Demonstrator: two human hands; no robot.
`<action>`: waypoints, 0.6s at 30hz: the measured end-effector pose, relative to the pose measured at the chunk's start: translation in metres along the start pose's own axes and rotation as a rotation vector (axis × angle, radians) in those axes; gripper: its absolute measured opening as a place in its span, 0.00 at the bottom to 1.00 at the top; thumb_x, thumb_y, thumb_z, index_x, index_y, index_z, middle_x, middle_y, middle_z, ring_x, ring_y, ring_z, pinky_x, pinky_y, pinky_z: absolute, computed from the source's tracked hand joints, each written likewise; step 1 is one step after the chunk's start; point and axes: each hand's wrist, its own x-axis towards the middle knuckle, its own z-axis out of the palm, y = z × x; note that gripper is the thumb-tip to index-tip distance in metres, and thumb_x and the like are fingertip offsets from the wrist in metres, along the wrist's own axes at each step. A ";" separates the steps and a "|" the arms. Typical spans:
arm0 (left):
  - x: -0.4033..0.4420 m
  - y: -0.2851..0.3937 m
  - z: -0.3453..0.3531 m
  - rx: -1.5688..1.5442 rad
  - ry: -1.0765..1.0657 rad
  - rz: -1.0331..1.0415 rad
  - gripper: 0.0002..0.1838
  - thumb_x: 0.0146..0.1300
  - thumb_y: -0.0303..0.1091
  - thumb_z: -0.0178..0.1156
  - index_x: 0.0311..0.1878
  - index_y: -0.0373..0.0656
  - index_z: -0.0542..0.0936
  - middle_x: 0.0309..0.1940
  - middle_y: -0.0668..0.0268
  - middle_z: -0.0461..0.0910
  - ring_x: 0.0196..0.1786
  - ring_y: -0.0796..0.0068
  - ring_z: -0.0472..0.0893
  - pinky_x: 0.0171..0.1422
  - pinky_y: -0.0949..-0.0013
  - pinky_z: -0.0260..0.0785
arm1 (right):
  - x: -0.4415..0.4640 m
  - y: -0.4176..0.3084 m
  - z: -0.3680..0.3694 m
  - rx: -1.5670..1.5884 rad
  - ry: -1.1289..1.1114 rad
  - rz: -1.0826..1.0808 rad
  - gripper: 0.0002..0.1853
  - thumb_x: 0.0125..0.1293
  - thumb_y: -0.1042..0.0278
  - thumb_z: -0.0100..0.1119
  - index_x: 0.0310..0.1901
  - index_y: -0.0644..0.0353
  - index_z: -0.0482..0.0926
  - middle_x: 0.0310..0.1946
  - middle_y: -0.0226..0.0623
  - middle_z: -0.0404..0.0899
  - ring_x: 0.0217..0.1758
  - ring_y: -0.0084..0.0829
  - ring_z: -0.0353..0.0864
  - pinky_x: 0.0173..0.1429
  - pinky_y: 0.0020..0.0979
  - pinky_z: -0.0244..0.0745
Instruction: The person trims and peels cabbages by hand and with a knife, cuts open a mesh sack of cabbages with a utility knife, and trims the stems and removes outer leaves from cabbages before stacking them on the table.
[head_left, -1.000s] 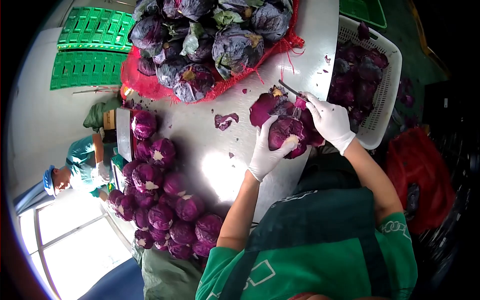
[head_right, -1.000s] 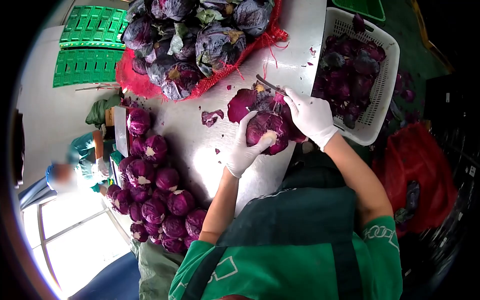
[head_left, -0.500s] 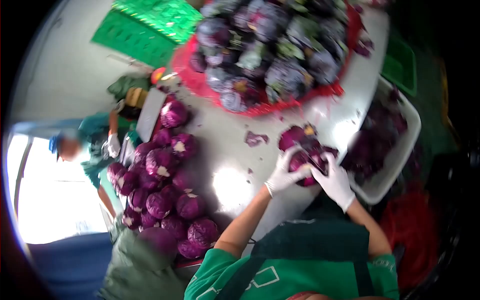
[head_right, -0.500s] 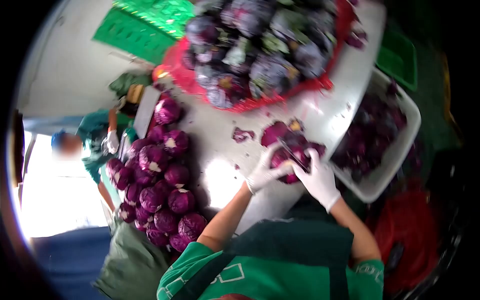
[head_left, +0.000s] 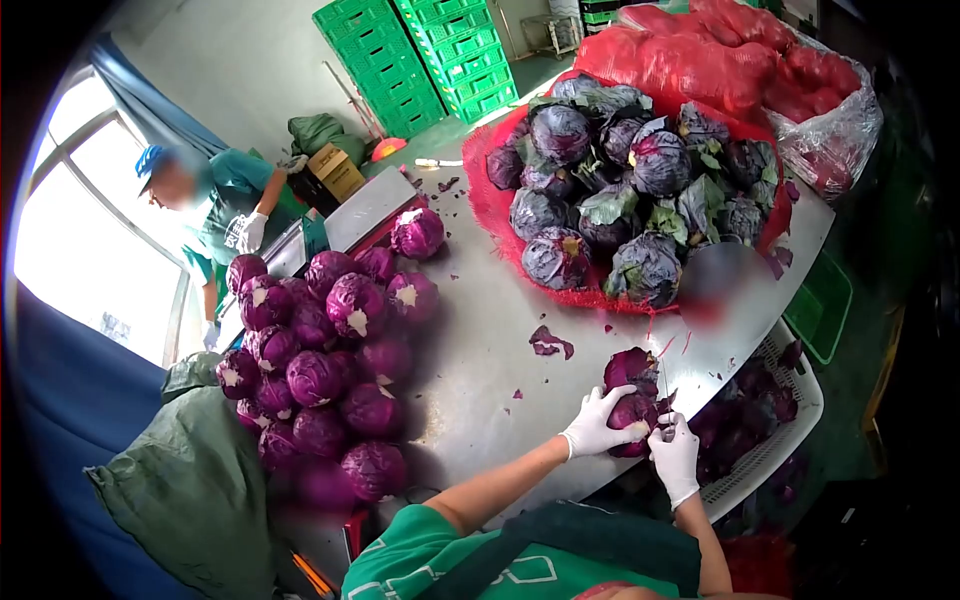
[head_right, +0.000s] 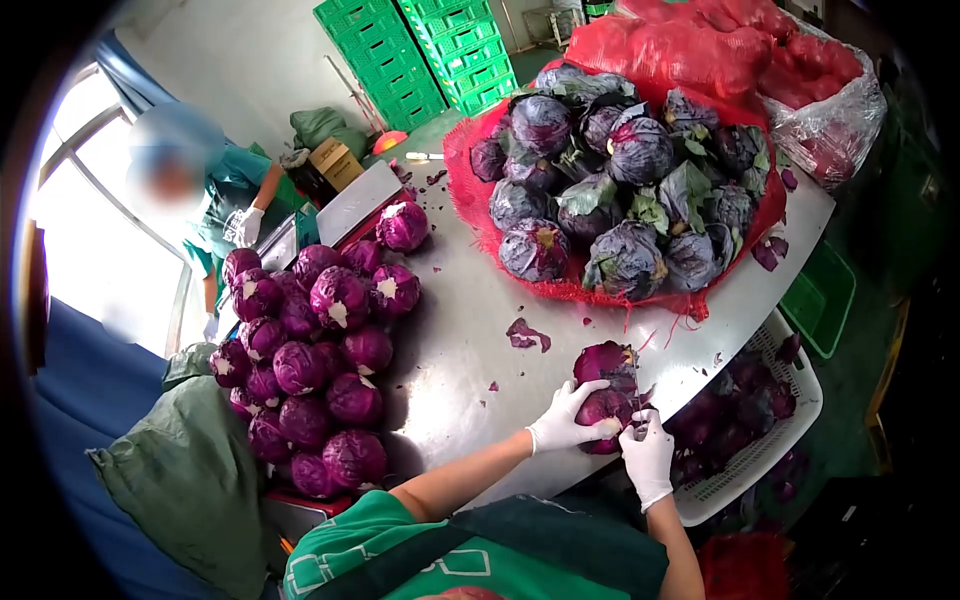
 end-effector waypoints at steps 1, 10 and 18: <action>0.001 0.002 0.000 -0.017 -0.001 -0.022 0.47 0.53 0.62 0.71 0.73 0.60 0.63 0.60 0.39 0.64 0.65 0.33 0.64 0.72 0.42 0.60 | 0.000 -0.004 -0.001 0.012 0.004 0.008 0.08 0.64 0.75 0.59 0.44 0.63 0.74 0.21 0.35 0.81 0.18 0.26 0.80 0.26 0.29 0.74; 0.003 -0.015 0.002 0.017 0.091 -0.012 0.47 0.50 0.60 0.75 0.72 0.59 0.66 0.62 0.39 0.64 0.68 0.38 0.62 0.76 0.45 0.55 | 0.002 0.019 0.006 0.121 0.006 -0.019 0.21 0.66 0.60 0.68 0.55 0.62 0.77 0.31 0.30 0.81 0.27 0.23 0.79 0.36 0.26 0.75; -0.014 -0.017 0.023 0.009 0.425 0.033 0.58 0.48 0.54 0.79 0.73 0.35 0.55 0.67 0.44 0.60 0.72 0.44 0.61 0.75 0.52 0.60 | -0.008 -0.011 0.023 0.499 -0.098 0.194 0.06 0.69 0.73 0.62 0.42 0.59 0.73 0.21 0.24 0.72 0.17 0.16 0.71 0.20 0.20 0.62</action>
